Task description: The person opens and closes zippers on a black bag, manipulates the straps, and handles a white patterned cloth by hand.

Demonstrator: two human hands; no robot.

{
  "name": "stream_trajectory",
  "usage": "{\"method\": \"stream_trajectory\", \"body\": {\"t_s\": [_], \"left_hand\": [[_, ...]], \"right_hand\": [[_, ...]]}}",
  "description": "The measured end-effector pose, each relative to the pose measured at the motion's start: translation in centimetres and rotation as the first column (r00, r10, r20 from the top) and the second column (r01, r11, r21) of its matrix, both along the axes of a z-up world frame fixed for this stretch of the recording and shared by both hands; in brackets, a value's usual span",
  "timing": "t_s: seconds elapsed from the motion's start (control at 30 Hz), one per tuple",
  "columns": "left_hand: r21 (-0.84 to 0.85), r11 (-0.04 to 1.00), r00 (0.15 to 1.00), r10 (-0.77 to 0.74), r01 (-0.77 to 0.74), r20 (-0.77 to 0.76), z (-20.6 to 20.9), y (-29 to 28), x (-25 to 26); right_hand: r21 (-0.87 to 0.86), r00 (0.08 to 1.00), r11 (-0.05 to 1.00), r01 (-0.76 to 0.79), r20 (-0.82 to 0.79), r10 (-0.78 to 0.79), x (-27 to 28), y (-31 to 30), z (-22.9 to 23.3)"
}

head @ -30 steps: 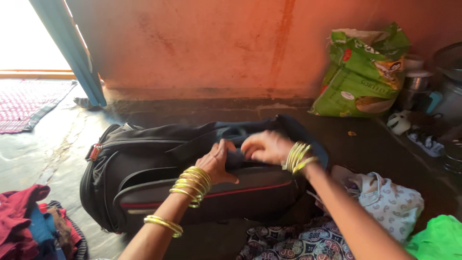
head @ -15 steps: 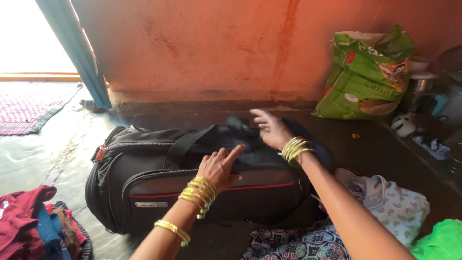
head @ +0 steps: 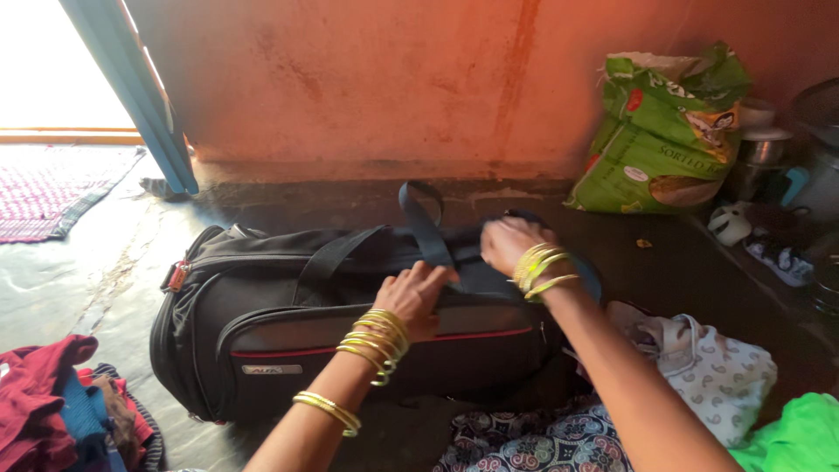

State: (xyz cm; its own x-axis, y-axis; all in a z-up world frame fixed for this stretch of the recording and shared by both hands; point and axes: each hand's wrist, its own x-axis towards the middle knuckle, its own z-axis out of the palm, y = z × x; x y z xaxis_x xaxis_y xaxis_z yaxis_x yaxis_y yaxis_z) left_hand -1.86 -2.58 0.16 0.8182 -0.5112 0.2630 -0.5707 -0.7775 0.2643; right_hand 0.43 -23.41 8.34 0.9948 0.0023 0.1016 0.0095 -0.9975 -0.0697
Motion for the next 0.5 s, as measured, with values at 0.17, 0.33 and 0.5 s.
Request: {"method": "stream_trajectory", "body": {"t_s": [0.17, 0.33, 0.5], "left_hand": [[-0.152, 0.987, 0.993, -0.03, 0.047, 0.112, -0.2, -3.8, -1.8], [-0.186, 0.979, 0.989, -0.053, 0.079, 0.14, 0.0, -5.2, -2.5], [-0.181, 0.981, 0.974, -0.03, 0.073, 0.227, 0.1, -6.1, -2.1]], "right_hand": [[-0.137, 0.853, 0.986, 0.09, -0.5, -0.148, -1.4, -3.6, -0.8], [0.291, 0.769, 0.944, 0.153, -0.636, 0.071, 0.2, -8.2, -4.8], [0.379, 0.751, 0.925, 0.018, -0.616, 0.237, -0.6, -10.2, -3.8]]}}
